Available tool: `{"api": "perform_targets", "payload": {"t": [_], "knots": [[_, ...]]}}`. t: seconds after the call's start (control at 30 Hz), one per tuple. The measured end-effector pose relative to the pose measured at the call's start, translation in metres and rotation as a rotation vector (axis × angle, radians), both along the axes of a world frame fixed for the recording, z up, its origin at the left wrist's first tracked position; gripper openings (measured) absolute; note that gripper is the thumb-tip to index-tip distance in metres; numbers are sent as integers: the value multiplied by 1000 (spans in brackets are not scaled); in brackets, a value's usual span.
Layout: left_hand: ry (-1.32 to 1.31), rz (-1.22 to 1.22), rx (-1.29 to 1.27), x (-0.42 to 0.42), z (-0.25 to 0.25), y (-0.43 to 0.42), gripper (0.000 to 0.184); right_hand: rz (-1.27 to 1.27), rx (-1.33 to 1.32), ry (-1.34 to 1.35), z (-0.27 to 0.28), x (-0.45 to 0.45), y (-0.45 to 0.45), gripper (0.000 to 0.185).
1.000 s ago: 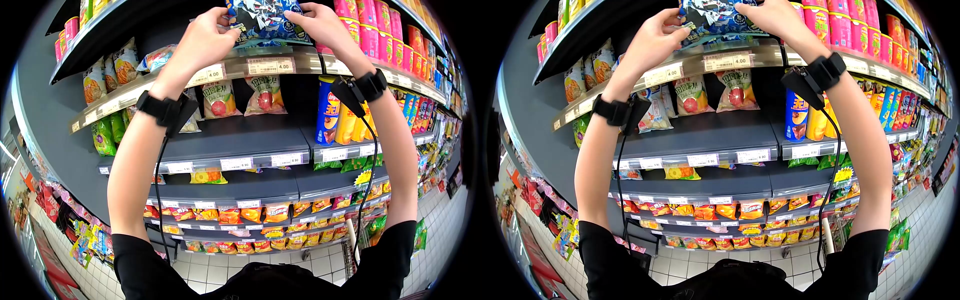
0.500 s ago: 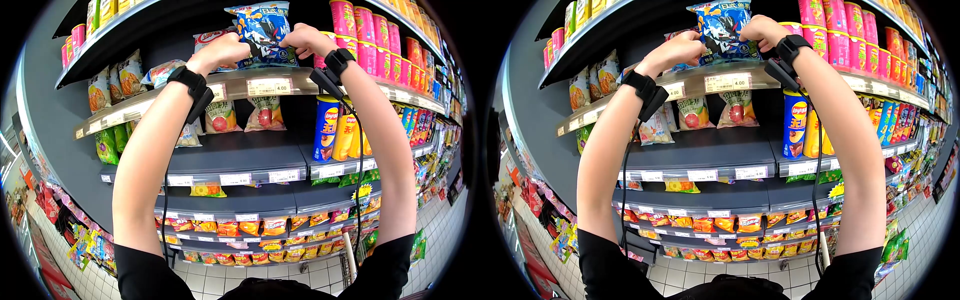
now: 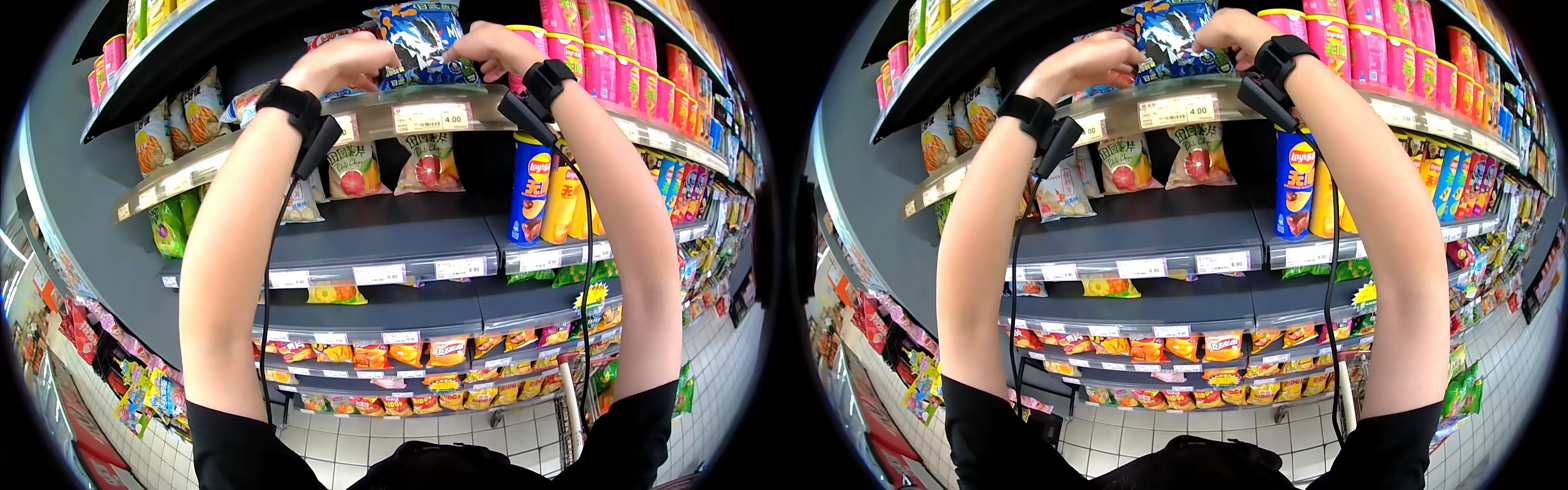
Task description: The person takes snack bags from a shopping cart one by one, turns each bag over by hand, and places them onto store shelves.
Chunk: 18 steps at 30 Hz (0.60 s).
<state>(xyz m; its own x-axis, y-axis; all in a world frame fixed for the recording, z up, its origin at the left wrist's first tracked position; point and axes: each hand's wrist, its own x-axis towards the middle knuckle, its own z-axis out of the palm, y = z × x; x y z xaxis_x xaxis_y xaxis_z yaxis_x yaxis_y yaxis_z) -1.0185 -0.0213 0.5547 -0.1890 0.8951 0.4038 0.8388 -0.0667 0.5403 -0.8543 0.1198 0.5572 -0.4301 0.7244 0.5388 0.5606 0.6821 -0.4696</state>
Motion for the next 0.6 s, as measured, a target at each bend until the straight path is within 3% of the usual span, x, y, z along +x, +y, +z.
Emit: {"api": "perform_targets", "payload": {"t": [0.07,0.1,0.17,0.2,0.23,0.3,0.37,0.5,0.53,0.6], "knots": [[50,23,63,18,3,-20,55,17,118,83,-1,5,3,67],[97,-18,150,28,2,-30,53,115,36,-11,5,17,-17,50],[184,-40,343,36,-2,-38,45,278,37,225,2,32,-40,39],[1,-112,640,36,-9,-30,29,308,45,422,-3,39,-61,36],[-23,-127,665,55,-15,-47,34,494,72,610,-14,49,-69,32],[-80,-218,820,79,-33,-66,30,673,113,741,-26,56,-72,28],[-228,-338,879,97,-56,-80,33,773,114,853,-49,80,-106,24],[-132,-369,957,134,-105,-115,32,890,10,1000,-89,113,-139,21],[-161,-384,953,139,-119,-123,31,872,-135,1016,-93,127,-146,21],[-162,-389,943,150,-144,-141,28,851,1,1070,-121,138,-152,26]]}}
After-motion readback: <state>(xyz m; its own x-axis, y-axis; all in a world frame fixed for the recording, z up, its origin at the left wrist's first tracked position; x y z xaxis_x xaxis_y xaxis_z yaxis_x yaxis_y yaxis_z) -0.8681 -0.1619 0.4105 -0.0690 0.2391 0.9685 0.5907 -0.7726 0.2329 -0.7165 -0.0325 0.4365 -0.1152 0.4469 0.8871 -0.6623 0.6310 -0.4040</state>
